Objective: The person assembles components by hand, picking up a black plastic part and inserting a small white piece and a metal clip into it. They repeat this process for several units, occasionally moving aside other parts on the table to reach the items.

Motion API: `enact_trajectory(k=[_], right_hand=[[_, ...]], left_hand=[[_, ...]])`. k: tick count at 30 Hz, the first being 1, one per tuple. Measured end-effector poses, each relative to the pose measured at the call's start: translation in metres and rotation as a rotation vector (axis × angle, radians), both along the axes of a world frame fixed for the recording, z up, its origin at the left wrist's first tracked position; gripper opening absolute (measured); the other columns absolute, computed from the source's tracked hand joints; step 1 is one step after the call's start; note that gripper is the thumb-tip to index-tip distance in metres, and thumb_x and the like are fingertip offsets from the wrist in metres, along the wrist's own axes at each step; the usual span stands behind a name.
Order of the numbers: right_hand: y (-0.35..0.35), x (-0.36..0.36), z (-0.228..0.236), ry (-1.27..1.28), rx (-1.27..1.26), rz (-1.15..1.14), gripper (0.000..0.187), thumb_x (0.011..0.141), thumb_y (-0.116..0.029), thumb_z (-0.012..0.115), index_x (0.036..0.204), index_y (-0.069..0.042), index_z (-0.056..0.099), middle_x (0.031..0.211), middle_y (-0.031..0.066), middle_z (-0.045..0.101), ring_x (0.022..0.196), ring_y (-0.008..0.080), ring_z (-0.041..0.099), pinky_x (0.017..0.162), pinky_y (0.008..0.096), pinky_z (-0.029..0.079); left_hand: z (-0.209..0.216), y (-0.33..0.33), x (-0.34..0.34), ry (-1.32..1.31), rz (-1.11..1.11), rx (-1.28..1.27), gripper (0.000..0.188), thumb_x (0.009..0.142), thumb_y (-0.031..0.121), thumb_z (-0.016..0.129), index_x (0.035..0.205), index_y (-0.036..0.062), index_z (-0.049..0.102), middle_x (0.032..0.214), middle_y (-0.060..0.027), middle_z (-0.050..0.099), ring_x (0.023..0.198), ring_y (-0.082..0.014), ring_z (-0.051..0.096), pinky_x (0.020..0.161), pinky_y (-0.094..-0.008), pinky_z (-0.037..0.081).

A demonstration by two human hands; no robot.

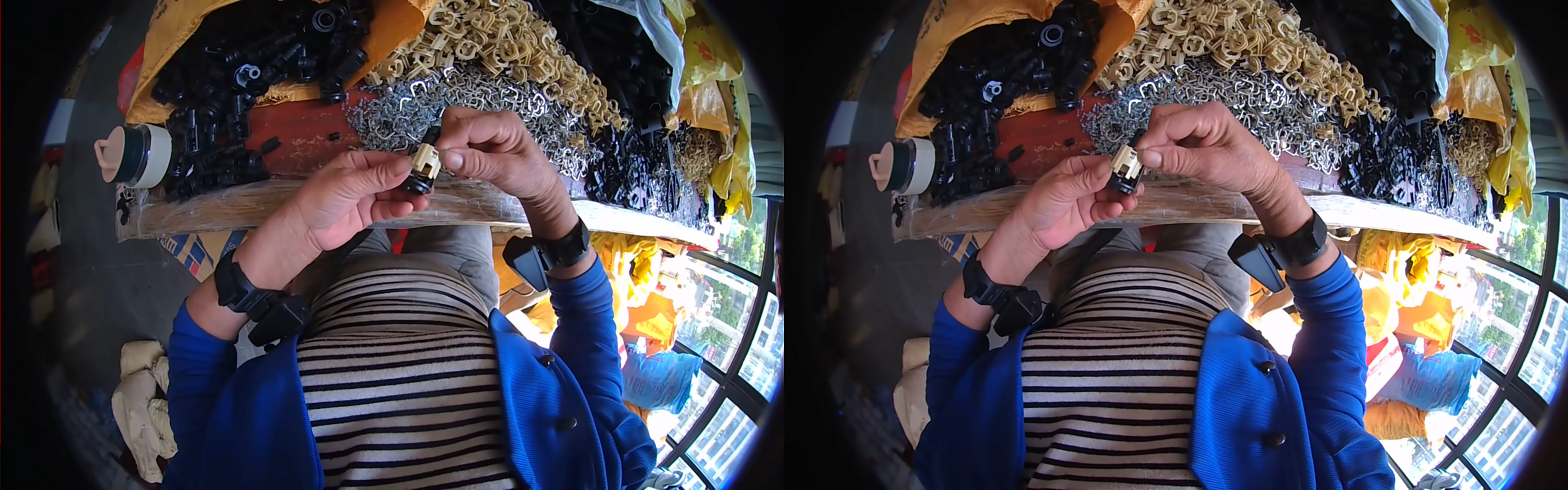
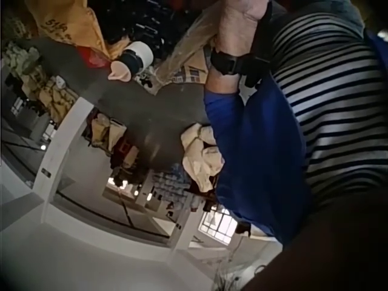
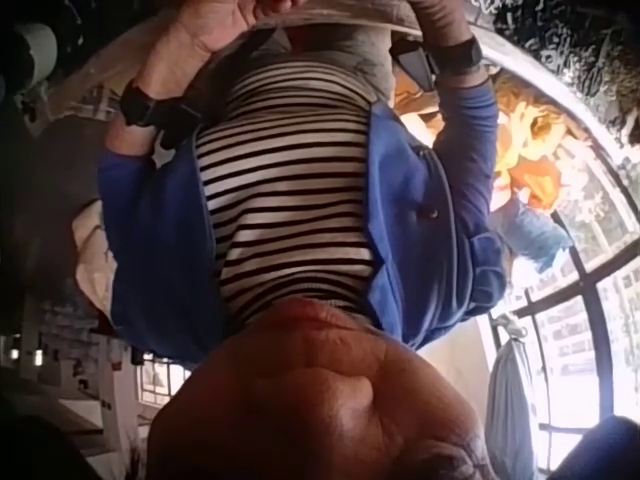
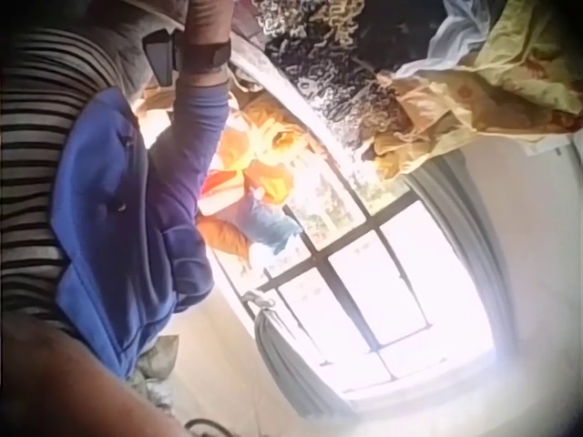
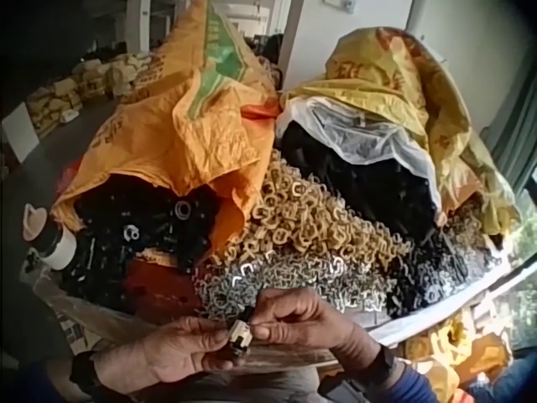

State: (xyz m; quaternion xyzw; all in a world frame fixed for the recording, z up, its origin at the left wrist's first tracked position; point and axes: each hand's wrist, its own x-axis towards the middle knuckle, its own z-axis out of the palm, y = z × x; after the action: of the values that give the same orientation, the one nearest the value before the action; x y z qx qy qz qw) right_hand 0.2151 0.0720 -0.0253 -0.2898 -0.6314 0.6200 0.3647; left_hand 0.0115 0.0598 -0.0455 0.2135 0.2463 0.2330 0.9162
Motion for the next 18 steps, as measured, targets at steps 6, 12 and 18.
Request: enact_trajectory(k=[6, 12, 18], right_hand=[[0.004, 0.002, -0.003, 0.012, -0.076, 0.025, 0.012, 0.072, -0.010, 0.061, 0.075, 0.001, 0.059, 0.064, -0.0006, 0.044, 0.056, 0.0058, 0.040, 0.048, 0.0181, 0.032], [0.011, 0.006, -0.003, -0.034, -0.085, 0.053, 0.012, 0.073, -0.011, 0.060, 0.074, 0.001, 0.059, 0.063, -0.0013, 0.044, 0.055, 0.0054, 0.040, 0.047, 0.0180, 0.032], [0.009, 0.004, -0.002, -0.066, -0.199, -0.010, 0.013, 0.073, -0.012, 0.061, 0.071, 0.000, 0.057, 0.061, -0.0024, 0.044, 0.053, 0.0037, 0.039, 0.046, 0.0173, 0.031]], left_hand=[[-0.003, 0.001, 0.003, 0.009, 0.017, -0.039, 0.030, 0.080, 0.026, 0.050, 0.095, -0.0005, 0.052, 0.085, -0.0127, 0.057, 0.074, -0.0175, 0.058, 0.063, -0.0220, 0.049], [-0.001, 0.005, 0.009, 0.016, 0.010, -0.073, 0.024, 0.078, 0.025, 0.054, 0.088, 0.0033, 0.057, 0.077, -0.0068, 0.059, 0.070, -0.0150, 0.059, 0.060, -0.0204, 0.049], [-0.008, 0.010, 0.010, 0.071, 0.000, -0.020, 0.029, 0.080, 0.026, 0.051, 0.093, 0.0003, 0.053, 0.082, -0.0115, 0.058, 0.072, -0.0163, 0.058, 0.062, -0.0213, 0.049]])
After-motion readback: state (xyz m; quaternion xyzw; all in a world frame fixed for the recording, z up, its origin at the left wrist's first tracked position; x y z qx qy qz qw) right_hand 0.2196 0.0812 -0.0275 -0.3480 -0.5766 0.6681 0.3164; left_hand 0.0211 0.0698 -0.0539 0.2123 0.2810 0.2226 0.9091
